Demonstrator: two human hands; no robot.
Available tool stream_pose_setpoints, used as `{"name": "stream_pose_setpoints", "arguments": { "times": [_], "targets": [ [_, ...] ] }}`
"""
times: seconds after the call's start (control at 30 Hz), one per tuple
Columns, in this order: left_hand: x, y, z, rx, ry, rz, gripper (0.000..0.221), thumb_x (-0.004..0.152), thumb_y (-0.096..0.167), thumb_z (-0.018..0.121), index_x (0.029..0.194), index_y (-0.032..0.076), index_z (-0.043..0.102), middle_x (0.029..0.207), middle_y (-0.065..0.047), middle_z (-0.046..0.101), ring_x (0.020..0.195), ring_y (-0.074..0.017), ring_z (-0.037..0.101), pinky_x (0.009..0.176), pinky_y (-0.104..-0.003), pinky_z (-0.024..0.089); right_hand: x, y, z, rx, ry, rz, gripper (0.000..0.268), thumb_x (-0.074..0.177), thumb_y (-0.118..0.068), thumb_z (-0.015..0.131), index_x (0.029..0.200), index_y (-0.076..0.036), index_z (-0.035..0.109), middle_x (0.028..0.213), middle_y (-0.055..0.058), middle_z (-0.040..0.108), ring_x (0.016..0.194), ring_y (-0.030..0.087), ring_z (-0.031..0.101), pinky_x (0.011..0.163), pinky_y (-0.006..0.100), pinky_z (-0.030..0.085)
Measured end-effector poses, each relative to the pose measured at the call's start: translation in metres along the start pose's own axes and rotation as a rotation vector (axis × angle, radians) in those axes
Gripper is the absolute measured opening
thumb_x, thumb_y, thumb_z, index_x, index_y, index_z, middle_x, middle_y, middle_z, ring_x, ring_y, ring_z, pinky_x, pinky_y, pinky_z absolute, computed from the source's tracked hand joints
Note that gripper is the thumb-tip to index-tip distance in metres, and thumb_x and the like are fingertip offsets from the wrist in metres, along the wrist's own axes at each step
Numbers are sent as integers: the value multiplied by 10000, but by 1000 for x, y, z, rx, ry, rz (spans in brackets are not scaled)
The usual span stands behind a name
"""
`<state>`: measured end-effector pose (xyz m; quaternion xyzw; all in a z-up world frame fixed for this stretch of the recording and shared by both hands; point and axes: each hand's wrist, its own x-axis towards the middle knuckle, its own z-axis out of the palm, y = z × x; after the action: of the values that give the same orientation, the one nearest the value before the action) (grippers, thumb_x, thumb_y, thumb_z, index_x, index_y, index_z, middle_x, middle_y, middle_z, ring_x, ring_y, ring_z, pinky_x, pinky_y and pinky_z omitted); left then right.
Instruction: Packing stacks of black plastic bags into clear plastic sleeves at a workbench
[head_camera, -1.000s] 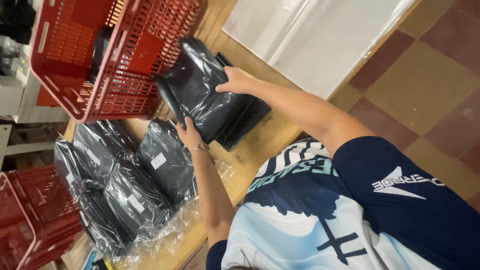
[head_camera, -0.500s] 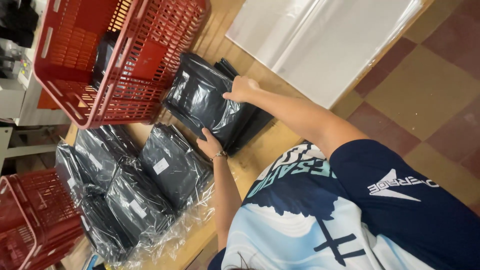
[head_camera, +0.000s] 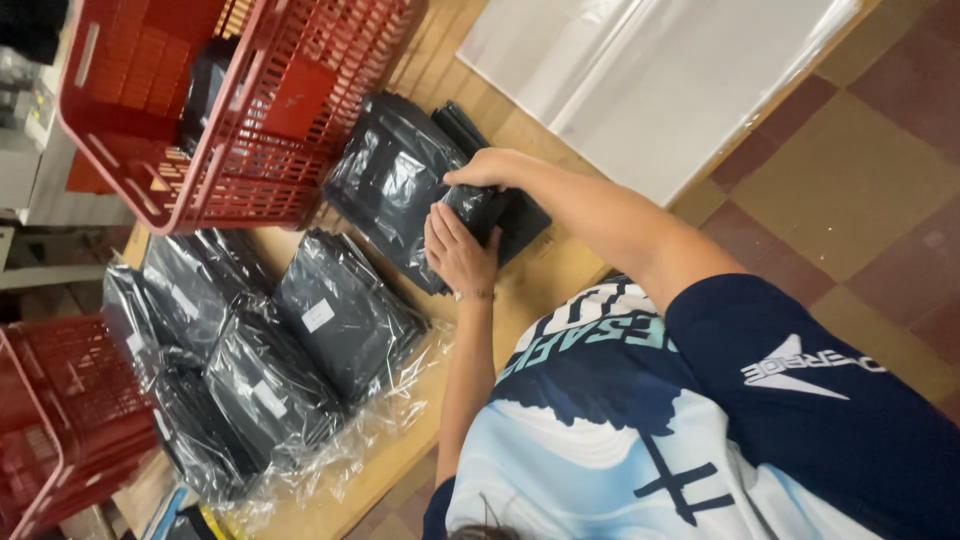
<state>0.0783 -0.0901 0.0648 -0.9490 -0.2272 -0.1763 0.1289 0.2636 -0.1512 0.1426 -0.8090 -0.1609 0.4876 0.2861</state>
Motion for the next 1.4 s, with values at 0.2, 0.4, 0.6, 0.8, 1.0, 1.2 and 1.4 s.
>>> {"name": "stream_pose_setpoints", "arguments": {
  "times": [0.2,0.4,0.6,0.8,1.0,1.2,1.4],
  "targets": [
    [22,-45,32,-128,233,116,854,566,359,883,1332,105,606,1135,-36,664,1002,-236,657,778,-363,574,23,43,10,45,373,0,765,975,-603,522,1387,40,569,1373,260,619,1303,398,587,1096,495,477],
    [24,-80,36,-368,237,-32,727,634,299,901,1288,101,651,1112,-76,704,1041,-279,681,960,-369,548,14,26,34,84,216,-82,816,716,-571,834,1270,14,704,1320,203,674,1297,357,591,1083,461,498],
    [14,-85,25,-399,237,-78,704,636,257,897,1280,100,662,1108,-71,707,1013,-272,681,925,-369,560,88,35,58,-204,321,-208,496,890,-359,582,1168,19,740,1135,221,748,1144,394,693,949,517,555],
    [-6,-62,-1,-455,239,-22,570,722,249,804,1266,144,672,1130,-27,720,989,-221,682,862,-331,581,-37,-23,-92,-489,480,-389,434,913,-373,613,1069,7,751,1030,272,754,1054,475,708,877,597,530],
    [-27,-8,-13,-271,119,79,572,879,382,579,1392,132,594,1228,-27,717,952,-283,632,588,-396,425,-87,-142,-202,-315,440,-430,610,942,-701,491,1416,-345,632,1446,137,572,1265,426,529,997,479,380],
    [-20,35,-6,-47,333,109,383,1016,359,390,1263,252,662,1214,64,693,999,-165,663,667,-307,464,-73,-180,-178,-449,334,-604,533,927,-649,563,1293,-277,675,1291,133,641,1195,402,593,961,494,433],
    [-20,35,-13,-107,290,169,517,1073,514,291,1334,211,619,1316,-28,668,1127,-238,674,752,-351,520,-67,-150,-120,-558,181,-719,462,911,-584,649,1145,-193,726,1105,132,724,1110,377,671,917,513,495]
  ]
}}
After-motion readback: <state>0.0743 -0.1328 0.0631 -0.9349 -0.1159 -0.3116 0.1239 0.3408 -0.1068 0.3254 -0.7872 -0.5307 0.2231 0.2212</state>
